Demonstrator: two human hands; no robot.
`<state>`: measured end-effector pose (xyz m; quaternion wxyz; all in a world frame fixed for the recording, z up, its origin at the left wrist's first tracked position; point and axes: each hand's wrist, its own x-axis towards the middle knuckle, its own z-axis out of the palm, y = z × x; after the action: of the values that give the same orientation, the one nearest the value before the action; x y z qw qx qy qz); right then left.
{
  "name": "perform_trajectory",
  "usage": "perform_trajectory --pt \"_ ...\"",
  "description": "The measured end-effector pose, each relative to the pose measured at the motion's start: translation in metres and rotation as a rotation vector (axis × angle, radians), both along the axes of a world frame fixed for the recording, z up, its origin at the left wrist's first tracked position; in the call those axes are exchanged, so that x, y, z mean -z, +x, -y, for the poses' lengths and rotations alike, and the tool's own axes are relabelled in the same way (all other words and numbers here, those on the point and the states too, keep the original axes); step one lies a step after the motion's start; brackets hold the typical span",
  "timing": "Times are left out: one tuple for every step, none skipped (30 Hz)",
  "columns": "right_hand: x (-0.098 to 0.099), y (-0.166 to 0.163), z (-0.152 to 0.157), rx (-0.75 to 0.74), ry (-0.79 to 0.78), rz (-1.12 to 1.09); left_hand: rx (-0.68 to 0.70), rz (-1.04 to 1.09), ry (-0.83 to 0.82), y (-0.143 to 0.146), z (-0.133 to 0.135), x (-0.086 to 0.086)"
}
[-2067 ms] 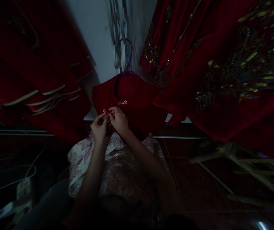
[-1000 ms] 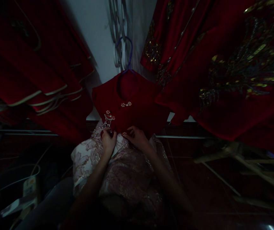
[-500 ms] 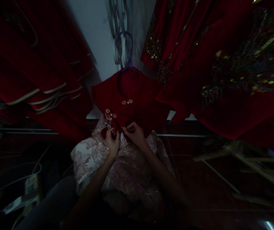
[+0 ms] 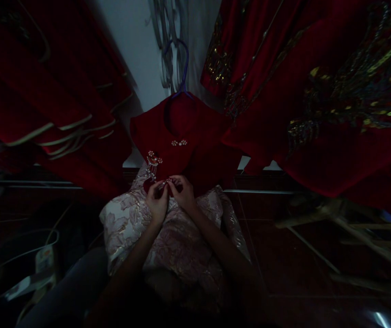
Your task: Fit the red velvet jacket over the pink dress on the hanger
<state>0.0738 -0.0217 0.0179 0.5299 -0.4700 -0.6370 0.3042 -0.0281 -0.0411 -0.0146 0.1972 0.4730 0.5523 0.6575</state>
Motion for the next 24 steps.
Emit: perform_trajectory --pt "0.0012 0.0014 0.0011 0.004 0.017 0.023 -0.001 -0.009 -0.002 0.0 0.0005 -0.001" --pt "0.0011 0.0027 0.0026 0.002 0.031 0.043 -0.004 -0.015 -0.005 -0.0001 0.001 -0.0014" --pt "0.0002 0.0037 0.0043 -0.001 0.046 0.057 -0.009 -0.019 -0.008 -0.0004 0.0014 -0.0013" --pt "-0.0012 0.0045 0.0059 -0.005 0.062 0.062 -0.015 -0.019 -0.01 -0.0007 0.0015 -0.0008" --pt "-0.0026 0.0048 0.0073 -0.006 0.08 0.063 -0.02 -0.018 -0.011 -0.0011 0.0015 0.0" --pt "-0.0039 0.0048 0.0084 -0.009 0.096 0.065 -0.023 -0.018 -0.01 -0.0014 0.0014 0.0006" --pt "-0.0047 0.0045 0.0092 -0.013 0.109 0.07 -0.026 -0.02 -0.007 -0.0017 0.0012 0.001" --pt "-0.0052 0.004 0.0096 -0.013 0.116 0.079 -0.026 -0.024 -0.004 -0.0019 0.0011 0.001" --pt "-0.0053 0.0034 0.0098 -0.01 0.117 0.09 -0.025 -0.03 0.0 -0.0019 0.0012 0.0005" --pt "-0.0051 0.0028 0.0098 -0.003 0.113 0.099 -0.022 -0.036 0.003 -0.0019 0.0014 -0.0005" --pt "-0.0046 0.0023 0.0095 0.007 0.11 0.106 -0.014 -0.044 0.006 -0.0018 0.0018 -0.0018" --pt "-0.0041 0.0019 0.0093 0.019 0.107 0.11 -0.005 -0.052 0.01 -0.0017 0.0023 -0.0033" --pt "-0.0036 0.0016 0.009 0.029 0.106 0.113 0.002 -0.06 0.014 -0.0017 0.0029 -0.0048" --pt "-0.0031 0.0015 0.0087 0.034 0.106 0.116 0.003 -0.068 0.018 -0.0017 0.0034 -0.0061" --pt "-0.0027 0.0016 0.0085 0.032 0.108 0.118 0.0 -0.076 0.021 -0.0017 0.0037 -0.0071" --pt "-0.0025 0.0017 0.0084 0.027 0.113 0.119 -0.005 -0.083 0.024 -0.0018 0.0039 -0.0077" --pt "-0.0023 0.0019 0.0084 0.02 0.118 0.118 -0.012 -0.089 0.029 -0.0019 0.0039 -0.0079" --pt "-0.0022 0.0021 0.0084 0.015 0.124 0.116 -0.019 -0.095 0.036 -0.0021 0.0037 -0.0078" --pt "-0.0022 0.0023 0.0085 0.013 0.129 0.112 -0.022 -0.104 0.043 -0.0023 0.0034 -0.0073" --pt "-0.0022 0.0024 0.0086 0.013 0.131 0.11 -0.021 -0.114 0.049 -0.0026 0.003 -0.0067" --pt "-0.0021 0.0025 0.0087 0.014 0.129 0.111 -0.021 -0.123 0.053 -0.003 0.0027 -0.0059" --pt "-0.0021 0.0024 0.0088 0.015 0.126 0.113 -0.022 -0.129 0.053 -0.0034 0.0024 -0.005" --pt "-0.0021 0.0023 0.0088 0.015 0.121 0.116 -0.02 -0.132 0.049 -0.0038 0.0022 -0.004" --pt "-0.0021 0.0021 0.0088 0.014 0.116 0.119 -0.016 -0.131 0.045 -0.0043 0.002 -0.0031"
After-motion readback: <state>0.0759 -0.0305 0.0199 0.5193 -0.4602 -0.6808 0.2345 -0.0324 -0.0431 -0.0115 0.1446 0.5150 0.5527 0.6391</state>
